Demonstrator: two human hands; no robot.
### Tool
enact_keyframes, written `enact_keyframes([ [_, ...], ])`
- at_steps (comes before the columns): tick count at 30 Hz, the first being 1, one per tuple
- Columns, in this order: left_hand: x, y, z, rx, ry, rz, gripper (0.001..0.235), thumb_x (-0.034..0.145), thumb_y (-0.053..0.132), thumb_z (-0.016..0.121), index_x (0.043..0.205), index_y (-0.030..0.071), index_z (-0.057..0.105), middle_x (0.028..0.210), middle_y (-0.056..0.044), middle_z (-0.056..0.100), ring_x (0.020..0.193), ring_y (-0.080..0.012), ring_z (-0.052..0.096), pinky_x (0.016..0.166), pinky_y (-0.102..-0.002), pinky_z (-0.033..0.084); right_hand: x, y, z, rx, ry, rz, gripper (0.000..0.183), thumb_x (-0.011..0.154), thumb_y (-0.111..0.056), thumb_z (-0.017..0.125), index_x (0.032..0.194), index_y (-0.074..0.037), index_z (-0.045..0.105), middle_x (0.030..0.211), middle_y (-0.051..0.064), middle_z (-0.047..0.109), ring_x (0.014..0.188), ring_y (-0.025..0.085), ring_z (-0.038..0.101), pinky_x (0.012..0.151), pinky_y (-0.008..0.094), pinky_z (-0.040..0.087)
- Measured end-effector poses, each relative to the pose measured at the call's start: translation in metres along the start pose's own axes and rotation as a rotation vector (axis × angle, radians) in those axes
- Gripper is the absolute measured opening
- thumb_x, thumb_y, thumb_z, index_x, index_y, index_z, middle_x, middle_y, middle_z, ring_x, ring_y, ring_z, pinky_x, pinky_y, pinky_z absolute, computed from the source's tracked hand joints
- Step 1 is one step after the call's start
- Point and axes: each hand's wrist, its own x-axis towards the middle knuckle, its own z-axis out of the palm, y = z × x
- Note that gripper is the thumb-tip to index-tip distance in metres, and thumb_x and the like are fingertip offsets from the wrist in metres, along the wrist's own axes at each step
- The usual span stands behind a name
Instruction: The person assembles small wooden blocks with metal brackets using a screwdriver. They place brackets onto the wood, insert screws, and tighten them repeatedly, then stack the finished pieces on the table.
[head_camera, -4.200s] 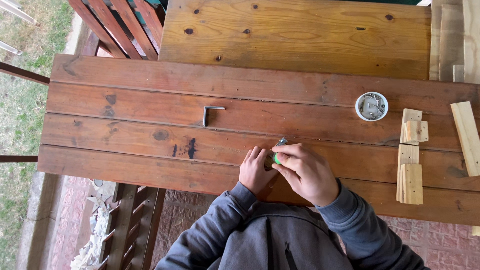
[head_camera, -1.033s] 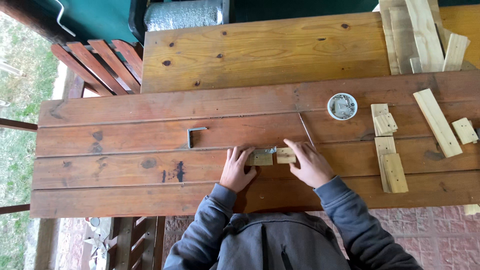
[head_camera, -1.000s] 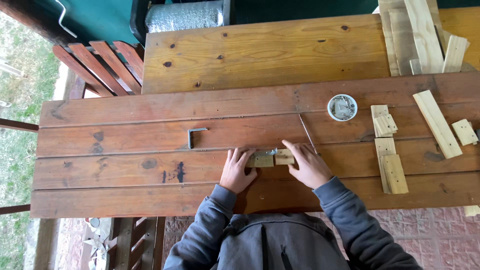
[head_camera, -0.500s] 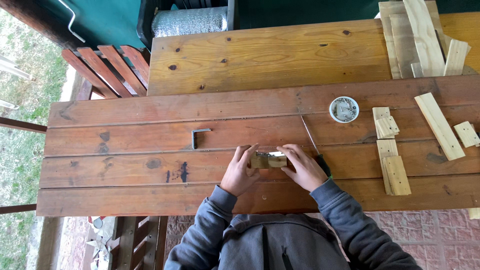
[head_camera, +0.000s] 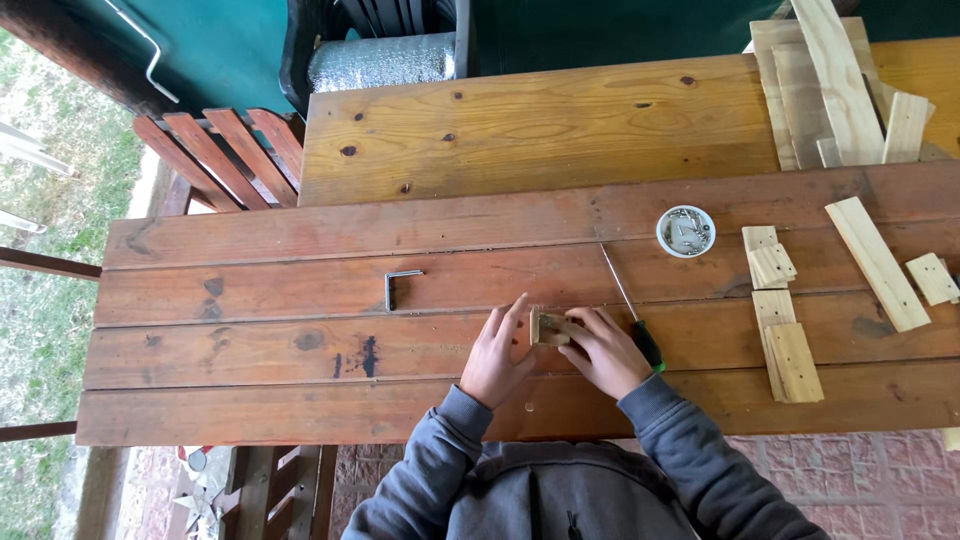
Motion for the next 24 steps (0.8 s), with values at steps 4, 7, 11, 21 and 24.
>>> enact_keyframes([
  [4, -0.011, -0.032, 0.013, 0.08, 0.054, -0.097, 0.086, 0.091, 0.006, 0.084, 0.172, 0.008, 0.055, 0.132, -0.02, 0.071, 0.116, -0.0456, 0.08, 0.095, -0.057, 0.072, -0.002, -0.012, 0.009, 0.063, 0.101, -0.105, 0.028, 0.105, -0.032, 0.088, 0.123, -0.011, 0.086, 0.123, 0.009, 0.071, 0.125, 0.034, 0.072, 0.105, 0.047, 0.066],
  [7, -0.016, -0.054, 0.019, 0.06, 0.154, -0.144, 0.065, 0.096, 0.009, 0.084, 0.159, 0.008, 0.065, 0.122, -0.016, 0.075, 0.109, -0.041, 0.083, 0.089, -0.052, 0.073, -0.002, -0.024, 0.015, 0.093, 0.134, -0.1, 0.019, 0.108, -0.026, 0.084, 0.119, -0.011, 0.087, 0.114, 0.008, 0.073, 0.115, 0.031, 0.075, 0.098, 0.045, 0.068],
  [11, -0.027, -0.061, 0.023, 0.134, 0.262, -0.171, 0.043, 0.095, 0.016, 0.088, 0.134, 0.014, 0.071, 0.112, -0.01, 0.073, 0.104, -0.0361, 0.084, 0.085, -0.046, 0.072, -0.001, -0.016, 0.026, 0.101, 0.15, -0.088, 0.015, 0.109, -0.028, 0.084, 0.116, -0.015, 0.087, 0.11, 0.005, 0.074, 0.113, 0.028, 0.076, 0.095, 0.042, 0.069],
  [21, -0.032, -0.038, 0.034, 0.368, 0.032, -0.041, 0.039, 0.094, 0.034, 0.088, 0.13, 0.025, 0.078, 0.113, 0.0, 0.071, 0.105, -0.0263, 0.074, 0.087, -0.041, 0.069, -0.001, -0.03, 0.023, 0.002, 0.252, -0.044, 0.005, 0.105, -0.02, 0.084, 0.106, -0.016, 0.087, 0.104, 0.001, 0.077, 0.106, 0.023, 0.079, 0.088, 0.036, 0.069],
  [24, -0.028, -0.033, 0.03, 0.372, -0.021, -0.042, 0.037, 0.099, 0.035, 0.082, 0.134, 0.023, 0.077, 0.111, -0.004, 0.07, 0.104, -0.03, 0.073, 0.089, -0.044, 0.067, -0.001, -0.027, 0.026, -0.012, 0.247, -0.038, 0.006, 0.104, -0.021, 0.084, 0.108, -0.017, 0.086, 0.103, 0.001, 0.076, 0.106, 0.023, 0.079, 0.088, 0.037, 0.069],
])
